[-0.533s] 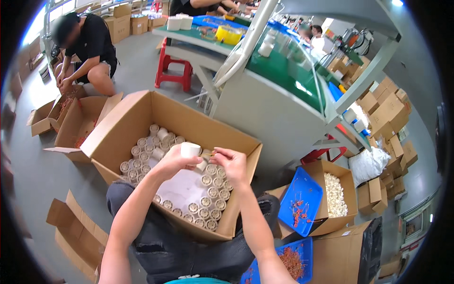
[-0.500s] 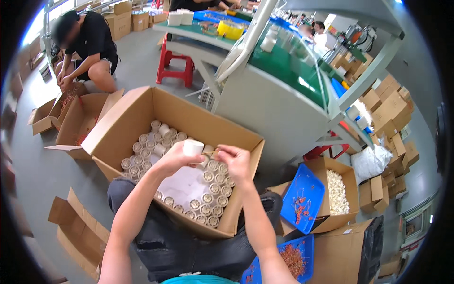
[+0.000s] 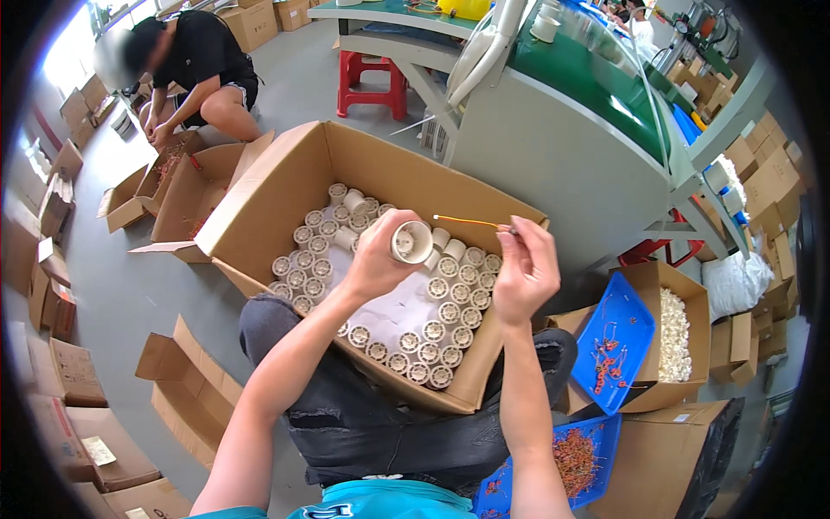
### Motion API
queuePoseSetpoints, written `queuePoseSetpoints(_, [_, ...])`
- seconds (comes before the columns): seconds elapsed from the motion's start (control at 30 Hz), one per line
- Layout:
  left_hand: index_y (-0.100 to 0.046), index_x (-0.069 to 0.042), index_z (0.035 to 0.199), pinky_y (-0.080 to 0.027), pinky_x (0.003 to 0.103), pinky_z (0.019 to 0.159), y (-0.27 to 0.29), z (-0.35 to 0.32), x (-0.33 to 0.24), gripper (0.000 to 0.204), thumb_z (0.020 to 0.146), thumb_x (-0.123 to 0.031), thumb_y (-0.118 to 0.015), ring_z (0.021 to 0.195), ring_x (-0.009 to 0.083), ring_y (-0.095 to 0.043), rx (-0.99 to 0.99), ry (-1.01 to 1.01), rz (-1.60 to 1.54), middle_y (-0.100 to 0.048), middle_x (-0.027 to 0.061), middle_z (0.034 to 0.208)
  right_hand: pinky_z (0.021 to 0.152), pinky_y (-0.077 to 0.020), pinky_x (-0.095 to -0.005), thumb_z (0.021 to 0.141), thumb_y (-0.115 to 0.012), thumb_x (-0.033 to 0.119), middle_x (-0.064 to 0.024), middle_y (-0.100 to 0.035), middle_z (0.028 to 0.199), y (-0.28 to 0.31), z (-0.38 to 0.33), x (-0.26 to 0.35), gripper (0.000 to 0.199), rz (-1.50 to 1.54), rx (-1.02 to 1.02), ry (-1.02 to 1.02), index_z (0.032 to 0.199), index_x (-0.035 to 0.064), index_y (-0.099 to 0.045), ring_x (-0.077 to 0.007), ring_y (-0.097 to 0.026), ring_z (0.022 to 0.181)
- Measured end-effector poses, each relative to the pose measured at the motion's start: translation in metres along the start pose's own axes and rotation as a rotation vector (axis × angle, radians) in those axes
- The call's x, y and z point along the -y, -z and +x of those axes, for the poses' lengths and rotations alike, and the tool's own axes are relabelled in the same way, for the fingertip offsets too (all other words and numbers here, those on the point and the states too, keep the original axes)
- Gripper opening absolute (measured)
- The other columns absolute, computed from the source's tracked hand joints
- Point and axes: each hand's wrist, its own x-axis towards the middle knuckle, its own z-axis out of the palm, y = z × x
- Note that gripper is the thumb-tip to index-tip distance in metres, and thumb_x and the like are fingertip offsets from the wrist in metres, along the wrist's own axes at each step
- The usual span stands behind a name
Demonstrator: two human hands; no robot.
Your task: The person assembles small orange components into white cylindrical holders by hand.
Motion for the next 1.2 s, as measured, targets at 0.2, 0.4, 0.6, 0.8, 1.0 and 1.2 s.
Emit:
queuePoseSetpoints(0.2, [-0.054,-0.006,0.114,-0.052,0.033,0.078,-0.011,-0.004,-0.006,0.054,0.07,-0.008,-0.086,0.088,0.0216,-0.065,-0.048,-0.09,-0.017,-0.064,0.0091,0.101,0.075,-0.0585,-0.0316,0.08,-0.071,-0.011,-0.0165,-0.068,0.103,-0.004,-0.008,0.013,0.023,-0.035,0.002,0.216,0.101,-0.0029,-0.069,-0.0242,-0.069,0.086])
queuePoseSetpoints(0.4, [-0.054,-0.004,0.113,-0.052,0.032,0.078,-0.01,-0.003,0.003,0.053,0.07,-0.004,-0.085,0.09,0.0205,-0.063,-0.126,-0.168,0.123,-0.061,0.0092,0.103,0.074,-0.0581,-0.0328,0.078,-0.074,-0.008,-0.0164,-0.068,0.102,-0.002,-0.01,0.021,0.026,-0.141,0.092,0.363,0.102,-0.001,-0.069,-0.0271,-0.068,0.088])
queuePoseSetpoints(0.6, [-0.054,-0.004,0.113,-0.052,0.031,0.077,-0.008,-0.002,0.008,0.053,0.07,-0.002,-0.085,0.088,0.0187,-0.062,-0.234,-0.15,0.144,-0.06,0.0094,0.104,0.071,-0.0579,-0.0329,0.077,-0.075,-0.008,-0.0159,-0.067,0.102,-0.009,-0.018,0.026,0.029,-0.132,0.132,0.402,0.104,0.0001,-0.069,-0.0279,-0.069,0.087])
queuePoseSetpoints(0.8, [-0.054,-0.004,0.114,-0.052,0.032,0.076,-0.009,-0.002,0.004,0.055,0.069,-0.002,-0.086,0.088,0.0205,-0.062,-0.192,-0.196,0.138,-0.061,0.0101,0.105,0.069,-0.0572,-0.0324,0.076,-0.075,-0.006,-0.0143,-0.067,0.102,-0.013,-0.025,0.022,0.029,-0.166,0.174,0.398,0.104,0.0015,-0.07,-0.0256,-0.069,0.083])
queuePoseSetpoints(1.0, [-0.055,-0.005,0.114,-0.052,0.034,0.077,-0.008,-0.002,0.005,0.055,0.068,-0.002,-0.086,0.09,0.0256,-0.062,-0.182,-0.21,0.156,-0.061,0.0122,0.106,0.068,-0.0568,-0.0331,0.077,-0.075,-0.004,-0.0138,-0.067,0.101,-0.015,-0.023,0.024,0.029,-0.183,0.19,0.398,0.105,0.0014,-0.069,-0.026,-0.069,0.081])
queuePoseSetpoints(1.2, [-0.055,-0.005,0.115,-0.052,0.039,0.079,-0.01,-0.007,0.002,0.055,0.067,-0.002,-0.082,0.096,0.0331,-0.063,-0.054,-0.26,0.193,-0.061,0.0155,0.106,0.08,-0.0525,-0.0389,0.073,-0.075,-0.003,-0.0124,-0.066,0.105,-0.018,-0.026,0.025,0.028,-0.15,0.35,0.182,0.1,0.0014,-0.07,-0.0295,-0.063,0.093])
